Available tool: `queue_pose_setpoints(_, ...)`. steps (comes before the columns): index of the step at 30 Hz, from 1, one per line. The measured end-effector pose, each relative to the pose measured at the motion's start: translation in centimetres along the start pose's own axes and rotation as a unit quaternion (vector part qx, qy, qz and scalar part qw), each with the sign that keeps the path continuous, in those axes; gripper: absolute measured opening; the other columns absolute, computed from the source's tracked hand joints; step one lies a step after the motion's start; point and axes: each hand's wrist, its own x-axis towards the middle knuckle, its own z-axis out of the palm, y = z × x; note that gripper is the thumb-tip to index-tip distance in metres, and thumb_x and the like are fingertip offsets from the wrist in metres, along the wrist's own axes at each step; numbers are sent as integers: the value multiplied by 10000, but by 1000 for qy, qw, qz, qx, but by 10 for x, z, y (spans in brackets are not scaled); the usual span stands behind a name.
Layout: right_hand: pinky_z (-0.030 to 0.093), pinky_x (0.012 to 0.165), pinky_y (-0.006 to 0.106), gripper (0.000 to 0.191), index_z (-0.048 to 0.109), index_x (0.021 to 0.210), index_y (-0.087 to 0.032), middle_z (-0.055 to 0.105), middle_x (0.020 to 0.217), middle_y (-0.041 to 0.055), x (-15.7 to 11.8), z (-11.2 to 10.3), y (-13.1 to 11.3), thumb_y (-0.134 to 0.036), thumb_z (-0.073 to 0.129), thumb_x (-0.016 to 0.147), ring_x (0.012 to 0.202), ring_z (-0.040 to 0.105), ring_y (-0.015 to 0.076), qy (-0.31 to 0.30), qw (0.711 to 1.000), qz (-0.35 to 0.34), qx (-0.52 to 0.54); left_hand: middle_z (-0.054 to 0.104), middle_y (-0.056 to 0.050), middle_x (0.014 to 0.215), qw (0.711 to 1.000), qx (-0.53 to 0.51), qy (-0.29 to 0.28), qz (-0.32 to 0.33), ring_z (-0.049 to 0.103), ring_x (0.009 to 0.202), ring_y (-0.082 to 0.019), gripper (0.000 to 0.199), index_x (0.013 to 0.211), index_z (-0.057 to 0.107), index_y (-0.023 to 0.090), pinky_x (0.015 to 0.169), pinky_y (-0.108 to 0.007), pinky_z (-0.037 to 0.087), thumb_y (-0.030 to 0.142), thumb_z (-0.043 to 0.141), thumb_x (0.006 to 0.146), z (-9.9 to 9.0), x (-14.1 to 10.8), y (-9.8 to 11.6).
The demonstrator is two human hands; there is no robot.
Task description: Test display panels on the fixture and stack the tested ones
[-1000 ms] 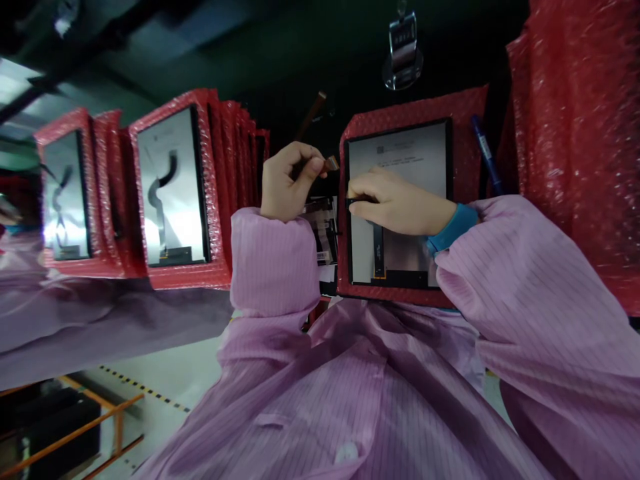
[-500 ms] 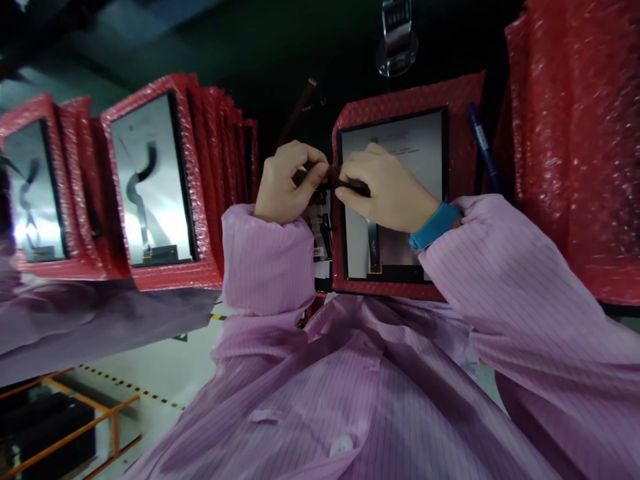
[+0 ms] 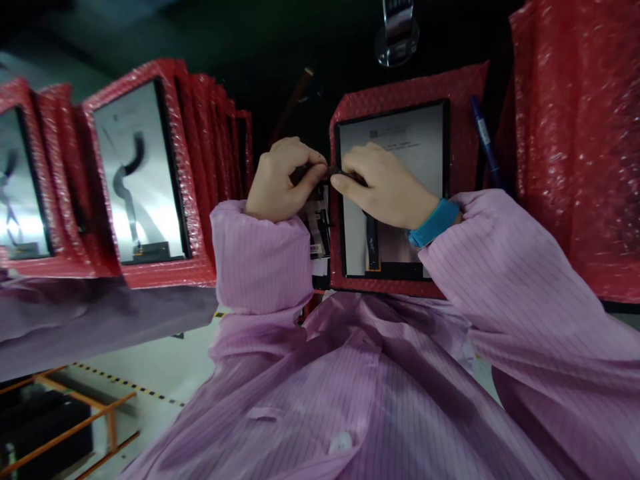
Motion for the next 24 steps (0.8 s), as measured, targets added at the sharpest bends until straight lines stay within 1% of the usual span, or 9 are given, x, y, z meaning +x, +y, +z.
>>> queue_pose_setpoints(4,433,903,433,324,361,679,-251,535,746,22,1,-3,-2,-279,374,1002,824,539,201,-45,999,-20,-4,664,1,772,1000,2,12,-6,616,763,-184,204,836,561,236,950,-445,476,305,467,1004,-2,0,7)
queue_pose_setpoints(7,429,931,443,289,367,685,-252,545,773,24,1,-4,-3,-230,396,972,842,546,206,-56,998,-28,-18,662,-2,772,1000,-6,2,-16,609,754,-187,219,842,566,248,940,-448,480,337,455,1009,-1,0,4)
queue_pose_setpoints(11,438,928,468,271,446,684,-255,596,810,38,1,-4,-3,-305,493,946,891,586,241,-29,999,-16,-30,679,-3,803,999,-25,-12,-30,619,780,-197,214,849,583,280,1002,-497,451,410,489,990,3,-1,-3)
queue_pose_setpoints(16,445,915,489,267,535,726,-281,624,834,54,0,-3,-1,-420,504,951,922,583,278,-15,1000,-5,-16,695,-8,818,998,-57,-25,-24,638,798,-217,212,849,594,280,1067,-578,400,426,499,968,5,-1,-5)
queue_pose_setpoints(20,442,932,503,285,599,785,-300,638,842,61,2,-3,0,-500,484,953,940,571,293,-31,1000,0,-8,697,-3,811,997,-65,-37,-25,651,811,-229,197,829,591,292,1082,-570,389,388,474,955,4,-1,-2)
queue_pose_setpoints(22,436,945,510,292,616,801,-303,641,853,66,2,-3,0,-514,480,951,958,565,298,-39,999,3,-9,691,2,792,996,-70,-41,-28,641,817,-226,215,812,587,296,1095,-555,380,424,486,952,5,-2,-3)
queue_pose_setpoints(24,433,955,518,295,621,805,-307,641,864,66,3,-3,-1,-522,478,949,974,558,301,-48,999,5,-11,678,0,754,995,-81,-43,-36,626,831,-227,255,793,580,298,1115,-543,365,495,518,944,7,-2,-6)
